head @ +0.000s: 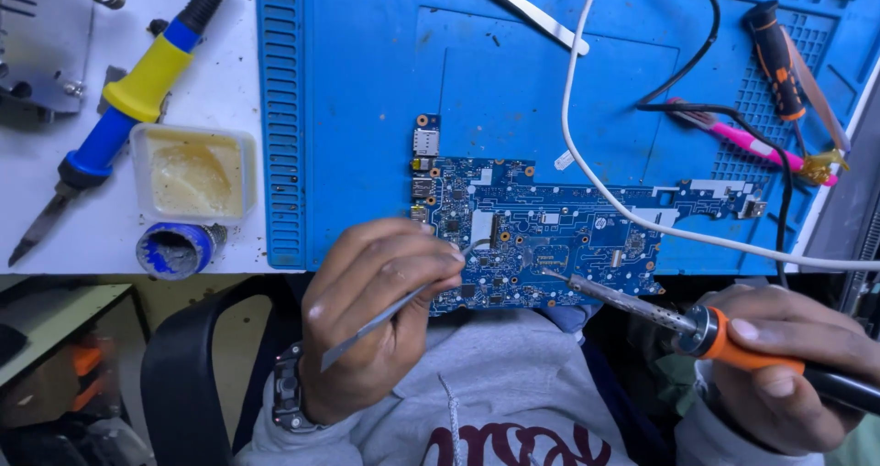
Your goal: Soldering components on a laptop motherboard using a soldering iron and a metal probe
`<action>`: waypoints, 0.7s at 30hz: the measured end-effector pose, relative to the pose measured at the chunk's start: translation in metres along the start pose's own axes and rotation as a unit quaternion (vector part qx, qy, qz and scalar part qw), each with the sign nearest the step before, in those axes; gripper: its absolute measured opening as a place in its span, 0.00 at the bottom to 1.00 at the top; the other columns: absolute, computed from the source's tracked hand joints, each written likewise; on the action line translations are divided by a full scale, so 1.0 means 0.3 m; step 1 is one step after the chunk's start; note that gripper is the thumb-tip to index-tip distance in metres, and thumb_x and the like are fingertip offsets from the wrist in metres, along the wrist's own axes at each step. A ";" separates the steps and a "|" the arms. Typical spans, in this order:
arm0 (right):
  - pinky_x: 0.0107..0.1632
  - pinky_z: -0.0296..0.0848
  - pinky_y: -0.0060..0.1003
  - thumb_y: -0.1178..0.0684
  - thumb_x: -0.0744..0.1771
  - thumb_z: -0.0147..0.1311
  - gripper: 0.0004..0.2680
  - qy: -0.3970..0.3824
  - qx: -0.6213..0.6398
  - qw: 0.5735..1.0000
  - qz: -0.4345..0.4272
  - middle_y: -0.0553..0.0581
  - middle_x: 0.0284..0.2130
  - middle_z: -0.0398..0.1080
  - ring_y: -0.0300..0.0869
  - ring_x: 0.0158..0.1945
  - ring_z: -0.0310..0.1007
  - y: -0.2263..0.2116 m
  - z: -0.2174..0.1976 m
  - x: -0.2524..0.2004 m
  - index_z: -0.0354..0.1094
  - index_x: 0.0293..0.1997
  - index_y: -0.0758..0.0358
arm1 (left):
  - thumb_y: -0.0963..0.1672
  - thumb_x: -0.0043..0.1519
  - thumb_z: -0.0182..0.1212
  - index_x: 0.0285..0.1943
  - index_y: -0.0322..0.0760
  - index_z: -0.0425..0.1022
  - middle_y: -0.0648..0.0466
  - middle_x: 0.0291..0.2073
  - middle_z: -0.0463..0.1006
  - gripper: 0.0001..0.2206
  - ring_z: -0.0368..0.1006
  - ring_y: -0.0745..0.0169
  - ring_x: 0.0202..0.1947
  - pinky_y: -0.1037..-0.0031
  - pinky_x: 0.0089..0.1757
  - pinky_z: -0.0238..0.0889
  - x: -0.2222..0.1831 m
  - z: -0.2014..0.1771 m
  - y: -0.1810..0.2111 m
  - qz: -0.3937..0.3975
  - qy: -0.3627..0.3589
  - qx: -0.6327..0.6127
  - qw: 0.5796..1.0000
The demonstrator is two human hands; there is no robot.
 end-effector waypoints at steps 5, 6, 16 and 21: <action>0.44 0.89 0.31 0.46 0.68 0.45 0.10 -0.097 0.059 0.992 0.050 0.57 0.36 0.78 0.42 0.36 0.86 0.086 0.017 0.025 0.69 0.48 0.53 | 0.37 0.64 0.62 0.43 0.31 0.77 0.47 0.39 0.83 0.02 0.82 0.41 0.47 0.59 0.50 0.79 0.006 0.018 -0.035 0.008 -0.030 -0.038 0.999; 0.48 0.88 0.36 0.46 0.68 0.49 0.08 -0.093 0.125 0.985 0.069 0.53 0.37 0.76 0.43 0.37 0.84 0.126 0.027 0.012 0.69 0.50 0.47 | 0.36 0.63 0.62 0.41 0.31 0.77 0.47 0.38 0.83 0.01 0.82 0.41 0.46 0.59 0.50 0.79 0.008 0.017 -0.038 0.009 -0.023 -0.040 0.999; 0.66 0.87 0.56 0.52 0.69 0.46 0.07 -0.118 0.181 0.976 0.014 0.56 0.34 0.76 0.40 0.38 0.83 0.142 0.078 0.058 0.66 0.50 0.56 | 0.36 0.62 0.64 0.38 0.33 0.77 0.46 0.36 0.85 0.02 0.84 0.44 0.45 0.63 0.48 0.79 0.018 0.017 -0.048 -0.009 -0.015 -0.032 0.999; 0.66 0.84 0.53 0.49 0.65 0.51 0.08 -0.069 0.239 0.964 0.098 0.59 0.31 0.77 0.44 0.35 0.81 0.177 0.101 0.045 0.71 0.44 0.57 | 0.36 0.64 0.61 0.39 0.32 0.77 0.44 0.37 0.85 0.03 0.84 0.42 0.47 0.60 0.48 0.79 0.013 0.023 -0.053 -0.006 -0.023 -0.037 0.999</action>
Point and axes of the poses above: each hand's wrist, its own x-axis towards the middle knuckle, its own z-axis out of the palm, y = z × x, the point moved 8 cm from there along x, towards the middle knuckle
